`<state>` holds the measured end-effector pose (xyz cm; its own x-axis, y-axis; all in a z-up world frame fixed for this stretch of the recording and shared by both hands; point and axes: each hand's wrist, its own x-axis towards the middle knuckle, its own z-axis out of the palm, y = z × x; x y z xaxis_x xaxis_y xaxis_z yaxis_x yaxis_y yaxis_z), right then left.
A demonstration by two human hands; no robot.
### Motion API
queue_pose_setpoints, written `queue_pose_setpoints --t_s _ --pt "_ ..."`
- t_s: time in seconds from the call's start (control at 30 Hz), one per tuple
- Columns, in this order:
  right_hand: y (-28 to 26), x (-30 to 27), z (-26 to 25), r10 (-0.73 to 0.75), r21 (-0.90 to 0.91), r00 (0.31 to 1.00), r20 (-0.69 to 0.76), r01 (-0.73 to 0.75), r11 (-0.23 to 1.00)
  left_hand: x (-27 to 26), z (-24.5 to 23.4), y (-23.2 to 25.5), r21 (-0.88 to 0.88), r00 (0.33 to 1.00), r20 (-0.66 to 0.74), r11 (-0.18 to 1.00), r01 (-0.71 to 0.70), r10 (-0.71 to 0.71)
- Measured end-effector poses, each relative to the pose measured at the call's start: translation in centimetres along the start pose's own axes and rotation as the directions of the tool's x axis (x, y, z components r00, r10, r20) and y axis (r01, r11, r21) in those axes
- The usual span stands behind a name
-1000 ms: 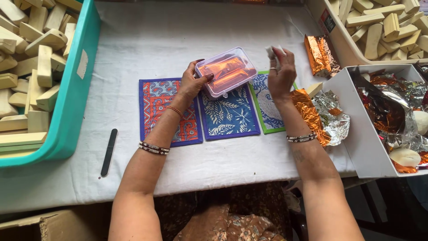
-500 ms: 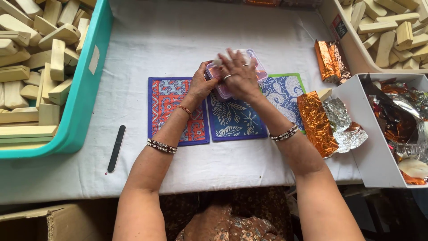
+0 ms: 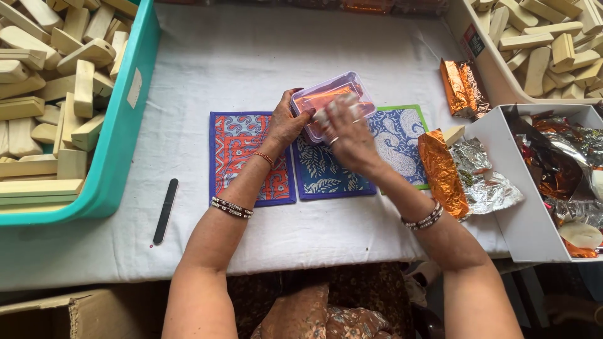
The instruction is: The person places a gold foil-wrapped item into a small plastic container, closes the lid, and wipes the container with a white cloth. They then wipe the table surface and the container lid again before placing the container aside.
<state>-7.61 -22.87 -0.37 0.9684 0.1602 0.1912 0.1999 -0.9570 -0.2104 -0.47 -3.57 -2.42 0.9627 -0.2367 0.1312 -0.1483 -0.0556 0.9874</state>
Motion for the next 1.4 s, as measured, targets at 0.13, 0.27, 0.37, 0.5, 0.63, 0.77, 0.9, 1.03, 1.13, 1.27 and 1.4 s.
queue_pose_setpoints --t_s 0.13,0.27,0.37,0.5,0.63,0.77,0.9,1.03,1.13,1.27,1.4 --pt "-4.9 -1.1 -1.1 -0.197 0.066 0.980 0.026 0.195 0.979 0.8 0.1 -2.2 0.050 0.998 -0.037 0.997 -0.053 0.055" --pt "-5.1 1.2 -0.6 -0.210 0.061 0.977 0.032 0.208 0.976 2.5 0.0 -6.0 -0.033 0.984 -0.038 0.984 -0.173 0.171" --pt "-4.4 3.6 -0.9 -0.141 -0.002 0.987 0.077 0.141 0.990 1.6 -0.1 -4.2 0.021 0.984 -0.047 0.985 -0.170 0.171" --pt "-1.3 6.0 -1.3 -0.087 -0.018 0.992 0.096 0.089 0.996 0.9 -0.3 -2.1 0.054 0.990 -0.040 0.989 -0.135 0.138" --pt "2.0 6.7 -2.4 0.148 -0.071 0.979 0.139 -0.139 0.988 0.6 -0.2 -1.7 -0.035 0.999 -0.005 0.999 0.041 -0.042" --pt "4.0 6.3 -2.1 0.267 0.014 0.957 0.110 -0.270 0.963 0.7 -0.1 -2.0 -0.003 1.000 -0.012 1.000 -0.012 0.012" --pt "3.5 5.3 0.6 0.197 -0.009 0.979 0.049 -0.197 0.980 0.4 0.1 -1.4 0.083 0.999 -0.043 0.996 -0.017 0.021" --pt "-1.7 2.6 1.6 -0.104 -0.159 0.994 0.043 0.109 0.981 1.1 0.2 -3.2 0.129 0.998 -0.059 0.991 -0.026 0.034" --pt "-4.0 2.2 0.3 -0.169 -0.032 0.985 0.029 0.170 0.985 1.9 0.1 -4.8 -0.010 0.988 -0.028 0.988 -0.154 0.154" --pt "-3.0 3.7 -1.4 -0.083 -0.046 0.995 0.062 0.086 0.995 0.9 0.0 -2.9 0.039 0.996 -0.032 0.996 -0.082 0.083" --pt "2.2 5.2 -1.4 0.065 -0.081 0.998 -0.027 -0.067 0.994 0.7 -0.1 -2.3 0.120 0.988 -0.035 0.982 -0.144 0.149"
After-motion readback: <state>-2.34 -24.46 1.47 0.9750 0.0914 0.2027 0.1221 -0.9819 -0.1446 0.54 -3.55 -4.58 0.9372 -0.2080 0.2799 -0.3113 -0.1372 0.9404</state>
